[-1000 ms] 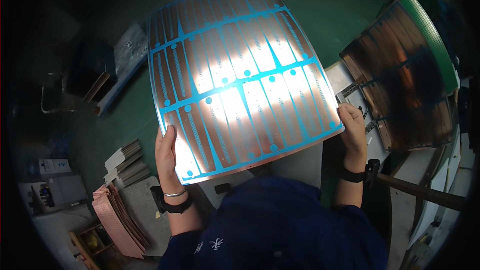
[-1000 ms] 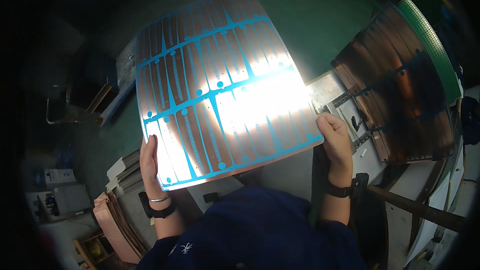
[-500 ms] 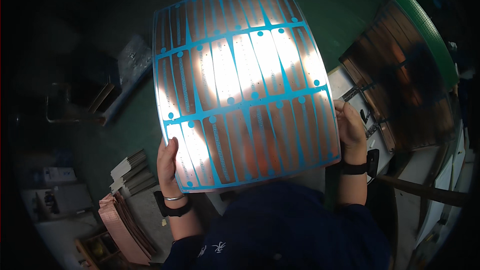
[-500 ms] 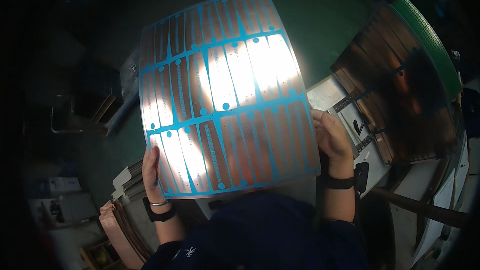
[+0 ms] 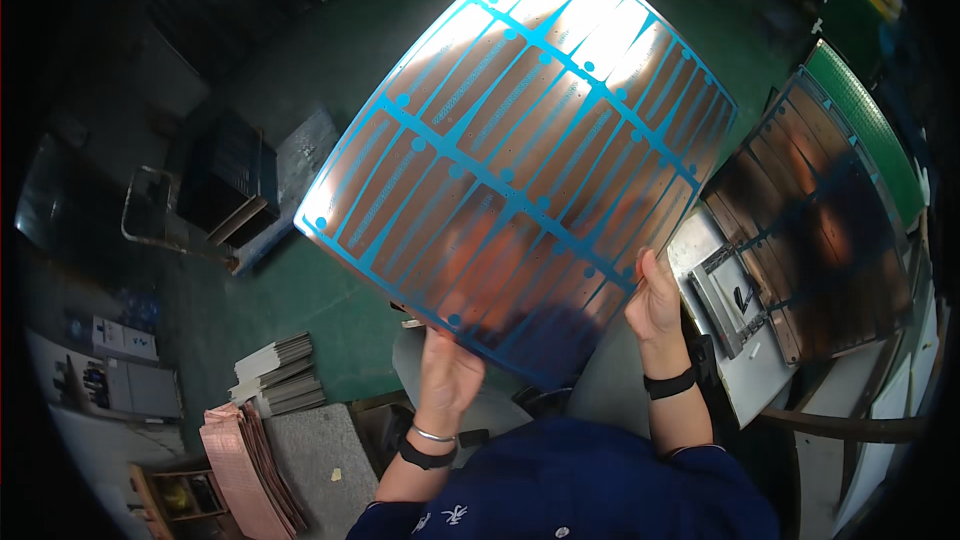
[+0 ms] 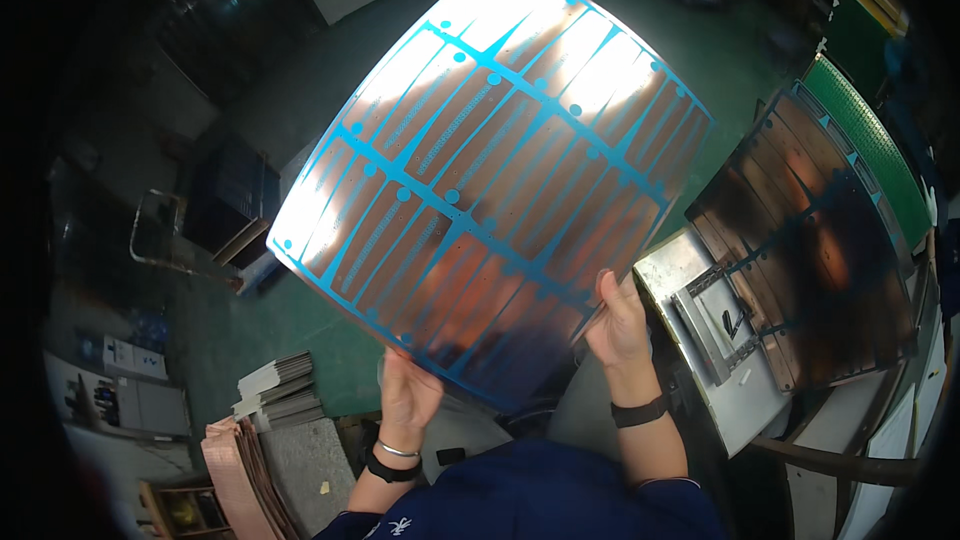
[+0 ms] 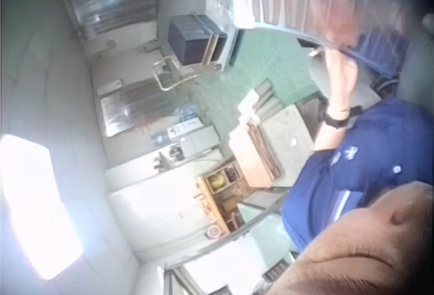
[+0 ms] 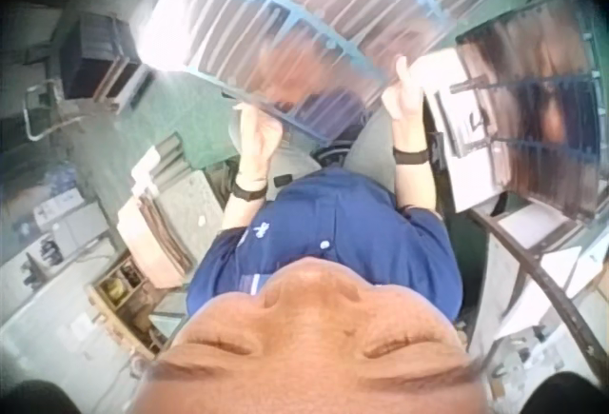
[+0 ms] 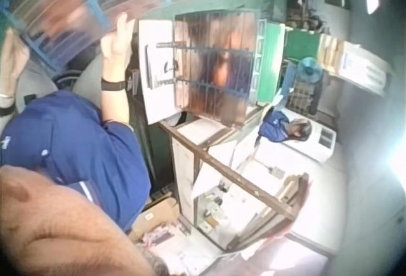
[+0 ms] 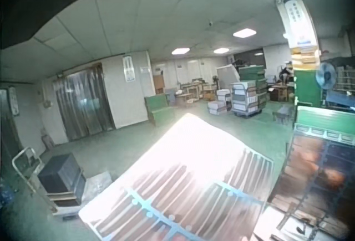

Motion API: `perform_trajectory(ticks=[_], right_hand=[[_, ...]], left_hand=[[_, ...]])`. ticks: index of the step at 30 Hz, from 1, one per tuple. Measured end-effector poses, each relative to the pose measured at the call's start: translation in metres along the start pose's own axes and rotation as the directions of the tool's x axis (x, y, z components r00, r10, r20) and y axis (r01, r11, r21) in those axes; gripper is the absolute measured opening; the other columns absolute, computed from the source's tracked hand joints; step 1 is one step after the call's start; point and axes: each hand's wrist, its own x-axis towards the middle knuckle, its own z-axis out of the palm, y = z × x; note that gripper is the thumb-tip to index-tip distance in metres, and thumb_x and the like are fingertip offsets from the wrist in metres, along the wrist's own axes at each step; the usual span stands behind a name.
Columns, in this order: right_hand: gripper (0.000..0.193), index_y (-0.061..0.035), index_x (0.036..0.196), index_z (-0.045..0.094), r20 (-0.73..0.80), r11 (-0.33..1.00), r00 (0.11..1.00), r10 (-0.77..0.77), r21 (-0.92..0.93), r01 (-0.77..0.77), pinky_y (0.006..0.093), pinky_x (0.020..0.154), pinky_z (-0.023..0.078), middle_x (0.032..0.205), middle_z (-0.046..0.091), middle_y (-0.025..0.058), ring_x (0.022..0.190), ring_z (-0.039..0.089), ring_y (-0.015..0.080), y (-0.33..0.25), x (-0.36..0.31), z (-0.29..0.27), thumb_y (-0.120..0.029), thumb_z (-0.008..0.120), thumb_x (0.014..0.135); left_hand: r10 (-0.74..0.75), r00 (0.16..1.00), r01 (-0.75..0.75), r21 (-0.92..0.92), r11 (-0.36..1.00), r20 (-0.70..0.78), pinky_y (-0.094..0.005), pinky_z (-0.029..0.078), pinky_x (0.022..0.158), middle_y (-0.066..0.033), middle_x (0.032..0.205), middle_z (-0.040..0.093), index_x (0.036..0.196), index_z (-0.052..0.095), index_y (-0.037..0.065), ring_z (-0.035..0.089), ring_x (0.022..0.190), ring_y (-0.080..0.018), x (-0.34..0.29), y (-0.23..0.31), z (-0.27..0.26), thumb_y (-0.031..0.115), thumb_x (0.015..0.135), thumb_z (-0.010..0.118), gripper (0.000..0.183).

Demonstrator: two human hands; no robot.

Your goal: Inspecting and sorting thin metal or printed circuit board sheets from a drying rack.

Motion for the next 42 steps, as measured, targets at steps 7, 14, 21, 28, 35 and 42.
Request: perform_trajectory(ticks=[7, 14, 21, 28, 35, 42], right_hand=[[0.025, -0.0045, 0.111, 0.053, 0.164, 0.99, 0.977, -0.136, 0.051, 0.129, 0.0352, 0.086, 0.051, 0.111, 0.061, 0.0084, 0.102, 0.059, 0.0186, -0.062, -0.004, -0.05, -0.021, 0.045, 0.095], [0.052, 0.0042, 0.136, 0.032, -0.026, 0.915, 0.977, -0.214, -0.355, 0.191, 0.0371, 0.103, 0.035, 0.135, 0.042, 0.0163, 0.123, 0.043, 0.0236, -0.135, -0.024, -0.074, -0.032, 0.032, 0.099], [0.053, 0.0058, 0.131, 0.041, -0.04, 0.758, 0.996, -0.082, -0.651, 0.036, 0.0289, 0.09, 0.043, 0.119, 0.056, 0.0131, 0.105, 0.055, 0.0172, -0.131, -0.025, -0.056, -0.032, 0.046, 0.094], [0.048, 0.0065, 0.129, 0.042, -0.064, 0.806, 0.997, -0.037, -0.592, -0.008, 0.0297, 0.09, 0.042, 0.119, 0.056, 0.0139, 0.107, 0.054, 0.0186, -0.11, -0.024, -0.069, -0.027, 0.044, 0.095], [0.052, 0.0075, 0.13, 0.041, -0.057, 0.817, 0.997, -0.054, -0.576, 0.011, 0.0322, 0.096, 0.039, 0.122, 0.053, 0.0169, 0.111, 0.052, 0.0227, -0.095, -0.023, -0.051, -0.032, 0.04, 0.095], [0.048, 0.0077, 0.127, 0.044, -0.115, 0.851, 0.992, -0.046, -0.526, -0.022, 0.0321, 0.095, 0.039, 0.122, 0.053, 0.0163, 0.111, 0.052, 0.0226, -0.087, -0.02, -0.054, -0.028, 0.041, 0.094]], left_hand=[[-0.013, 0.969, 0.039, 0.1, 0.994, -0.247, -0.0374, 0.047, 0.089, -0.001, 0.102, 0.062, 0.102, 0.058, 0.013, 0.057, 0.099, -0.0148, 0.007, 0.008, -0.01, 0.02, 0.09, 0.058, 0.014], [0.085, 0.941, 0.043, 0.366, 0.93, -0.328, -0.0218, 0.048, 0.073, 0.0039, 0.086, 0.057, 0.106, 0.055, 0.008, 0.054, 0.081, -0.0054, 0.01, 0.041, -0.032, 0.018, 0.092, 0.054, 0.017], [0.146, 0.954, 0.023, 0.55, 0.835, -0.262, -0.0185, 0.046, 0.063, -0.0018, 0.088, 0.061, 0.111, 0.055, -0.002, 0.056, 0.075, -0.006, 0.018, 0.057, -0.037, 0.015, 0.094, 0.048, 0.025], [0.182, 0.942, 0.072, 0.698, 0.712, -0.283, -0.0141, 0.035, 0.04, 0.0045, 0.065, 0.051, 0.105, 0.057, 0.0, 0.045, 0.048, -0.0002, 0.022, 0.069, -0.037, 0.015, 0.095, 0.046, 0.021], [0.255, 0.92, 0.095, 0.802, 0.589, -0.297, -0.0158, 0.036, 0.043, 0.0048, 0.064, 0.048, 0.096, 0.057, 0.002, 0.044, 0.05, -0.0012, 0.025, 0.071, -0.052, 0.015, 0.096, 0.044, 0.018], [0.247, 0.926, 0.125, 0.85, 0.512, -0.285, -0.017, 0.036, 0.044, 0.0038, 0.065, 0.047, 0.096, 0.057, 0.003, 0.044, 0.053, -0.0028, 0.023, 0.075, -0.07, 0.015, 0.095, 0.045, 0.017]])
